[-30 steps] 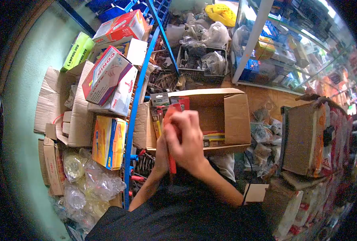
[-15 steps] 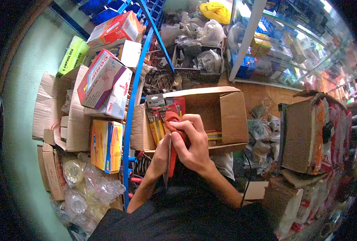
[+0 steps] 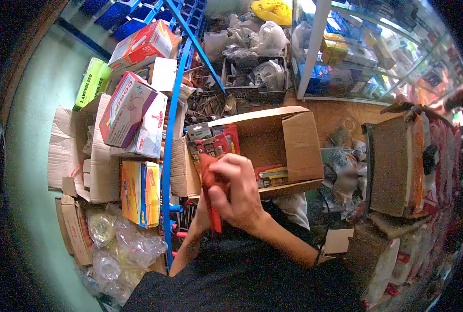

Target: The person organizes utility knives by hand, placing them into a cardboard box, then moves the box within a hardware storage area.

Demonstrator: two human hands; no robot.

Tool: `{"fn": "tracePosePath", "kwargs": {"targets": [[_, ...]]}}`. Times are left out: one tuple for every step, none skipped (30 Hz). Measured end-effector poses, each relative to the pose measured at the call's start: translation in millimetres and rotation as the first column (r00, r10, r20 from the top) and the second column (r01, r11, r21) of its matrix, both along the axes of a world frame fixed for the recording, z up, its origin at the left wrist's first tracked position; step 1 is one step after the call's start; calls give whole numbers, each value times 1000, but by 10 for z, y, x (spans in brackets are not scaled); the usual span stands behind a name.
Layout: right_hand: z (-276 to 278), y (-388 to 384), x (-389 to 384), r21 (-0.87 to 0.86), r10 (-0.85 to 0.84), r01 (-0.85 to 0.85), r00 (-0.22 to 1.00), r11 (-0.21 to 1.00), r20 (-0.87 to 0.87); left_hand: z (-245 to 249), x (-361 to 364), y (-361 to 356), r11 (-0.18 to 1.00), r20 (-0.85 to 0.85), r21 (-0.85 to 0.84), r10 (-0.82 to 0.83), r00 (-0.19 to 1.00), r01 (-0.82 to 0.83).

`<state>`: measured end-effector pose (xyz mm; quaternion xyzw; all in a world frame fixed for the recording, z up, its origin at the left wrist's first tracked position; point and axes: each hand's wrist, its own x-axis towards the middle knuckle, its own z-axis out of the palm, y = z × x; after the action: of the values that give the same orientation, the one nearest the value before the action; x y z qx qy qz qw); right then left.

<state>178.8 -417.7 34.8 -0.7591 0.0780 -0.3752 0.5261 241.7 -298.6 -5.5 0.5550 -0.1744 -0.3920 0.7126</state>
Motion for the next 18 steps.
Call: {"fn": "tracePosePath", "kwargs": {"targets": [[22,-43,-13,76,0,7,996,997,-86,159,-30,-65,1000,97,23,6,995,-8],[45,-86,-20,148,12,14,985,989,-173,104,46,-44,994,235,93,-85,968,65],[74,-119,6,51,-62,74,978,996,-199,122,97,-79,987,428,161,-71,901,1],[111,-174,18,51,-14,29,965,998,-263,137,133,-97,974,604,215,-71,794,-76],[154,-234,13,58,35,-17,944,998,-328,46,149,-41,956,743,259,-106,661,-137],[189,-292,9,68,82,-60,918,996,-388,-124,183,32,936,851,288,-154,502,-201],[211,-349,10,155,167,-108,879,982,-446,-213,212,61,915,924,300,-208,322,-269],[257,-379,11,197,203,-116,835,973,-512,-44,216,9,923,831,335,-195,521,-189],[312,-409,12,239,241,-122,784,963,-572,179,228,-64,930,695,351,-184,695,-105],[337,-423,6,282,282,-126,727,951,-626,319,243,-124,937,523,349,-176,834,-21],[266,-417,9,395,346,-130,763,909,-546,318,263,-152,952,572,297,-112,813,-78],[125,-402,27,500,397,-140,797,854,-454,310,280,-187,962,618,239,-46,785,-132],[19,-378,33,598,436,-158,827,786,-356,307,289,-225,967,658,179,20,753,-182],[-25,-334,28,631,449,-197,853,750,-267,349,263,-329,951,610,122,154,778,-284],[-57,-262,19,659,456,-240,873,713,-175,421,201,-473,920,551,73,285,784,-386],[-84,-187,-1,683,459,-284,885,673,-84,332,253,-413,930,475,82,280,834,-358],[-106,-133,-20,717,475,-274,875,641,-91,243,305,-352,938,396,90,274,876,-334],[-120,-104,-34,682,427,-249,899,688,-102,200,303,-340,944,369,92,262,892,-316]]}}
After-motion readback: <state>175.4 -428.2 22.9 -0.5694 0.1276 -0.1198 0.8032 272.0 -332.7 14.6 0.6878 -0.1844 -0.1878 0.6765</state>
